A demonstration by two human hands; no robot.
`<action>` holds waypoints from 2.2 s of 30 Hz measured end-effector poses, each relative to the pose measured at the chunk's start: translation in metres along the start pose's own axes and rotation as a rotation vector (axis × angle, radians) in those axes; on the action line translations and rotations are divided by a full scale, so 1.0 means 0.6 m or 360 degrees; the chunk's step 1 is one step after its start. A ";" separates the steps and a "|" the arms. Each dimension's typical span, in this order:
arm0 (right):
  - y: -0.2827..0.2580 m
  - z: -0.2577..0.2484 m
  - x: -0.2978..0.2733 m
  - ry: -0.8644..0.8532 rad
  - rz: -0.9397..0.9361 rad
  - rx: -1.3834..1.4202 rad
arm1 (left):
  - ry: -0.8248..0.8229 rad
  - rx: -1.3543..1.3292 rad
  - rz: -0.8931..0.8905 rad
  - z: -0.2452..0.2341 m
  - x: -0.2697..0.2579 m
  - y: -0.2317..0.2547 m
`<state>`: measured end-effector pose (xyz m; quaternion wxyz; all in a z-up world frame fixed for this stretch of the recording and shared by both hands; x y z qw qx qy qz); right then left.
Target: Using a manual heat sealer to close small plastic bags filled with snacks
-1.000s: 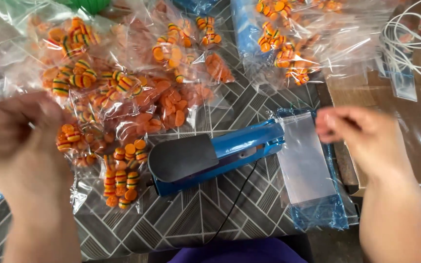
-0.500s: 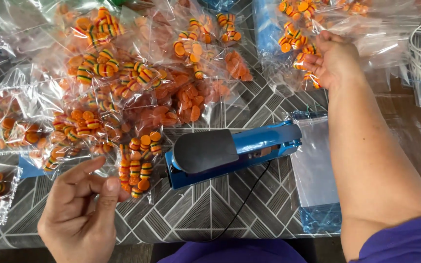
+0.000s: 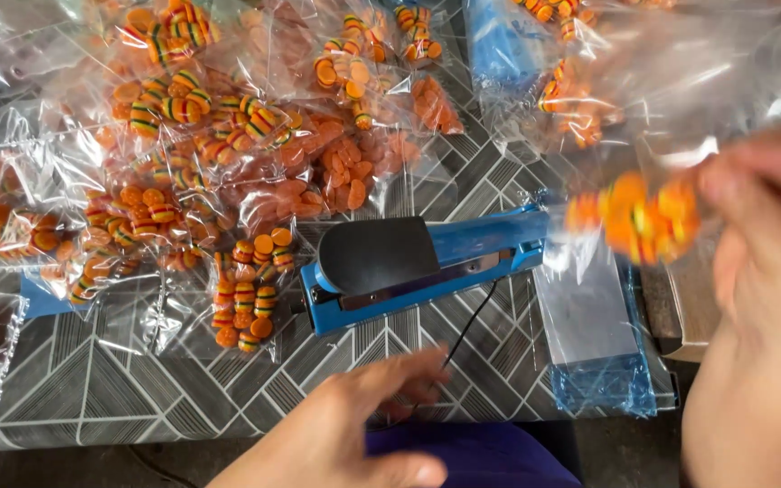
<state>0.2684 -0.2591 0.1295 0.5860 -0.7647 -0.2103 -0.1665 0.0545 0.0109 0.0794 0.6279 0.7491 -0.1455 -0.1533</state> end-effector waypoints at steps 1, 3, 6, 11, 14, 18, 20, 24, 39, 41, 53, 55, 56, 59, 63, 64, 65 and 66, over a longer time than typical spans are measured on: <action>-0.025 0.005 -0.041 -0.0023 0.0025 0.0039 | 0.0084 -0.0176 -0.0064 0.011 0.013 -0.022; -0.084 0.039 -0.102 -0.0054 0.0060 0.0082 | 0.0177 -0.0358 -0.0138 0.034 0.039 -0.045; -0.144 0.112 -0.154 -0.0135 0.0091 0.0118 | 0.0148 -0.0987 -0.0103 0.077 0.065 -0.051; -0.108 0.153 -0.200 -0.0309 0.0219 0.0462 | 0.0277 -0.1252 -0.0006 0.104 0.068 -0.074; -0.043 0.176 -0.201 -0.0747 0.0652 0.0304 | 0.0378 -0.1243 0.0021 0.092 0.058 -0.078; -0.061 0.200 -0.201 -0.0975 0.0541 0.0454 | 0.0342 -0.1339 0.0073 0.080 0.046 -0.070; -0.071 0.195 -0.197 -0.0813 0.0428 0.0190 | 0.0700 -0.0731 -0.0052 0.038 0.036 -0.075; -0.112 0.218 -0.220 -0.0829 -0.0162 0.0046 | 0.1034 0.0069 0.0017 0.023 0.021 -0.069; -0.025 0.199 -0.233 -0.0654 0.0170 -0.0186 | 0.0980 -0.0621 0.0029 0.032 0.009 -0.076; -0.040 0.200 -0.234 -0.0686 0.0139 0.0100 | 0.0972 -0.0735 -0.0083 0.027 0.003 -0.089; -0.023 0.226 -0.244 -0.0885 0.0421 0.0141 | 0.0542 -0.0880 -0.0479 0.085 0.019 -0.147; -0.013 0.229 -0.248 -0.0897 0.0421 0.0113 | 0.0469 -0.0982 -0.0316 0.093 0.020 -0.147; -0.007 0.231 -0.248 -0.0907 0.0420 0.0086 | 0.0391 -0.1079 -0.0152 0.096 0.023 -0.139; 0.004 0.236 -0.237 -0.0937 0.0468 -0.0012 | 0.0368 -0.1332 -0.0453 0.102 0.017 -0.155; 0.012 0.236 -0.235 -0.0895 0.0690 0.0198 | 0.0425 -0.1350 -0.0121 0.073 0.018 -0.119; 0.015 0.236 -0.235 -0.0883 0.0723 0.0183 | 0.0458 -0.1334 -0.0127 0.069 0.016 -0.121; 0.018 0.235 -0.235 -0.0870 0.0755 0.0168 | 0.0490 -0.1316 -0.0134 0.067 0.015 -0.124; 0.018 0.239 -0.232 -0.0871 0.0751 0.0170 | 0.0492 -0.1314 -0.0132 0.067 0.015 -0.128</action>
Point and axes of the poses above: each hand's wrist, its own x-axis towards the middle knuckle, its own z-axis out of the palm, y = z × x, the point moved 8 cm from there along x, towards the middle knuckle, and after that the axes turned 1 degree about -y, right-handed, at the moved point
